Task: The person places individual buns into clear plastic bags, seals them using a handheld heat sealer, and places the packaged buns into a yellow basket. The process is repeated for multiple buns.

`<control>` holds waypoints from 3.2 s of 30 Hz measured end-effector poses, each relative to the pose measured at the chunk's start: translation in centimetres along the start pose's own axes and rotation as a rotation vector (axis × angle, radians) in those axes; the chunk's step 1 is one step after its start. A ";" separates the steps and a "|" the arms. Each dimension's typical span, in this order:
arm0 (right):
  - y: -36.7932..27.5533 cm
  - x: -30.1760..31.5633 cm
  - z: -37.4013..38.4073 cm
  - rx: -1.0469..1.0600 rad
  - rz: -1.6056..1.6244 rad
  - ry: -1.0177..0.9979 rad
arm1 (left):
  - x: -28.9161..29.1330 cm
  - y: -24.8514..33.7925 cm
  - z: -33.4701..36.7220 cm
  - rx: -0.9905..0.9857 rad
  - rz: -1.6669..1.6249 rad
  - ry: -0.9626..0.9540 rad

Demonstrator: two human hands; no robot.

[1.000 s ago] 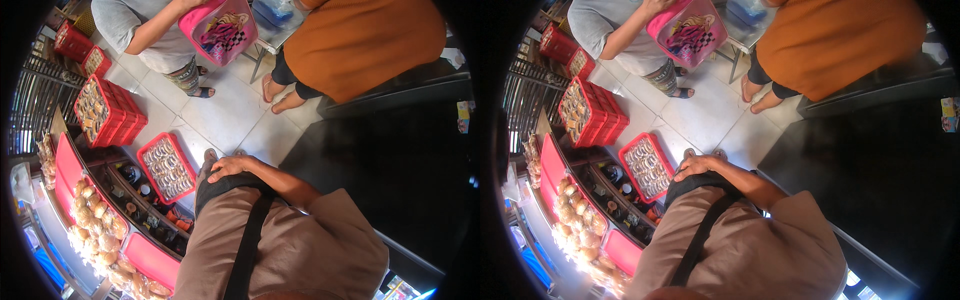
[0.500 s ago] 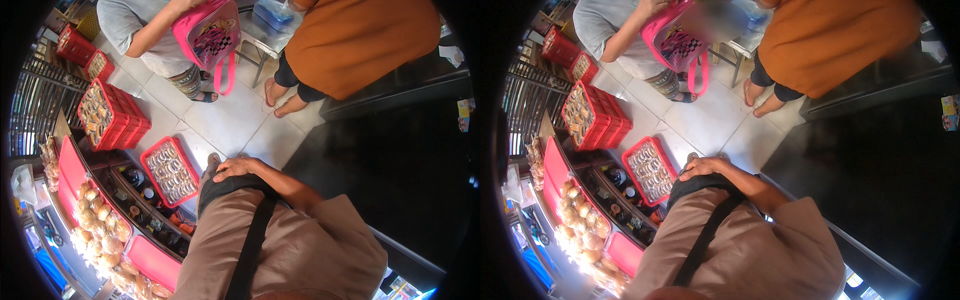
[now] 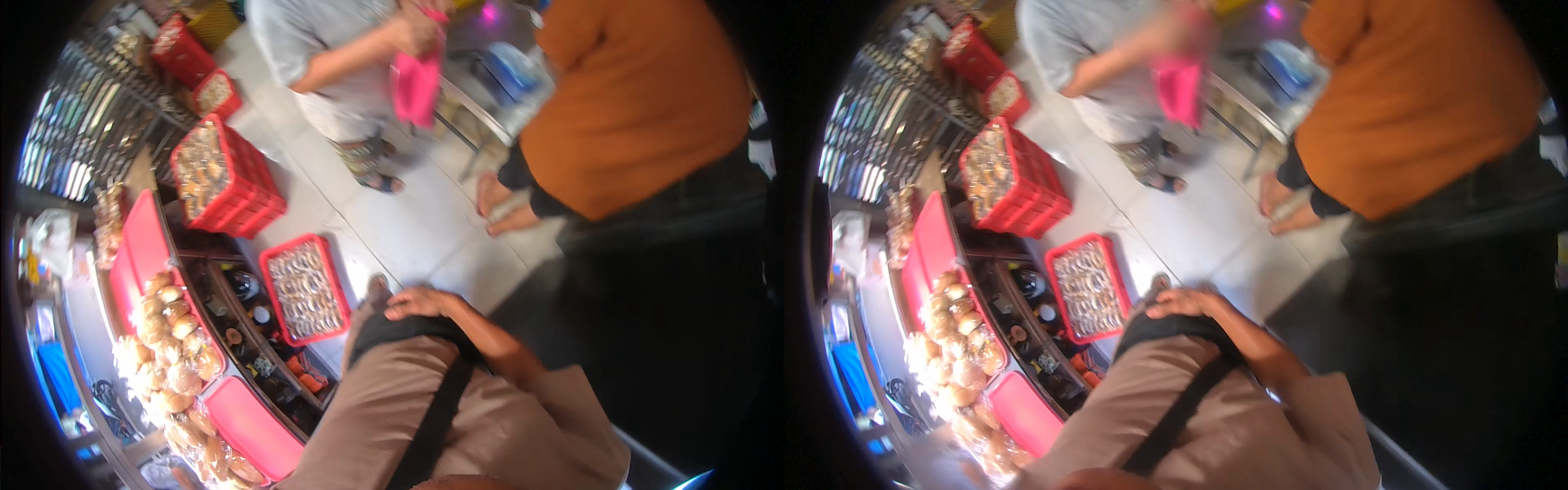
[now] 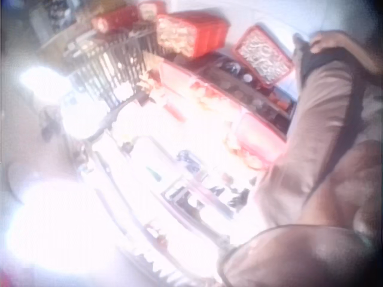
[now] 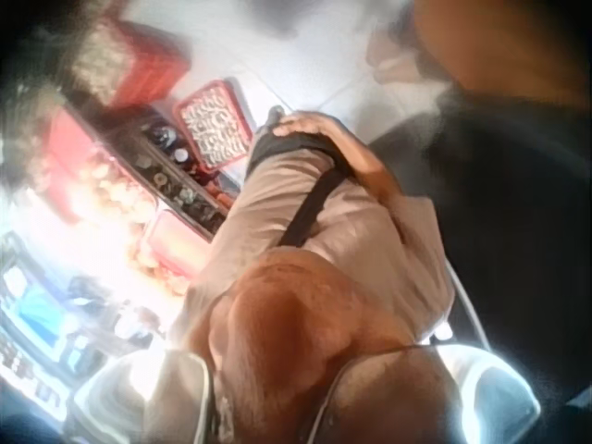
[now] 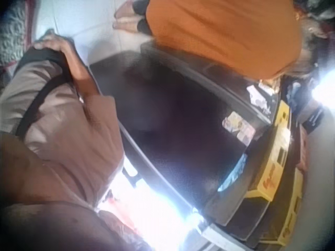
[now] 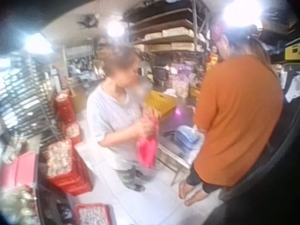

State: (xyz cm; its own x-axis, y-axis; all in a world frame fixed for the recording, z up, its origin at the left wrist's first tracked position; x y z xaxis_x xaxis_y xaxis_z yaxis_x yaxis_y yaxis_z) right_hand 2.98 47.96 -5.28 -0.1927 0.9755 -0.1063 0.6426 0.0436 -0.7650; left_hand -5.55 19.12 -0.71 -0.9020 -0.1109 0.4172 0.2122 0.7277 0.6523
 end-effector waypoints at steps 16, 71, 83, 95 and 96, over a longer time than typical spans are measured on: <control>-1.1 1.1 -0.4 -0.002 0.087 -0.025 | 2.1 1.2 5.3 -0.012 0.045 0.023; -1.3 3.6 3.2 -0.002 0.020 0.356 | 14.2 11.9 11.5 -0.533 0.258 0.050; -2.8 2.5 4.2 -0.058 0.116 0.431 | 10.6 14.4 14.7 -0.656 0.128 -0.194; -5.5 3.4 5.1 -0.128 -0.013 0.379 | 11.5 12.7 17.2 -0.534 0.097 -0.216; -5.9 4.0 4.9 -0.142 -0.048 0.387 | 11.5 12.9 17.6 -0.534 0.089 -0.207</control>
State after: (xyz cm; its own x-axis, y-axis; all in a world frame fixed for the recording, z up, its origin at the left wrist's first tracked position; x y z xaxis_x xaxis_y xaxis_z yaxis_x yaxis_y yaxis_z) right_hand -5.24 50.59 -4.26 0.0504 0.9796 0.1946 0.7409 0.0940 -0.6650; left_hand -19.81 39.14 1.35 -0.9152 0.1088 0.3881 0.4029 0.2795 0.8715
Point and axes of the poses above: each hand's wrist, its own z-axis towards the middle knuckle, its own x-axis out of the back of the hand, y = z × x, the point moved 5 cm from there along z, towards the middle knuckle, and after that the axes turned 1 degree about -x, right-handed, at the moved point
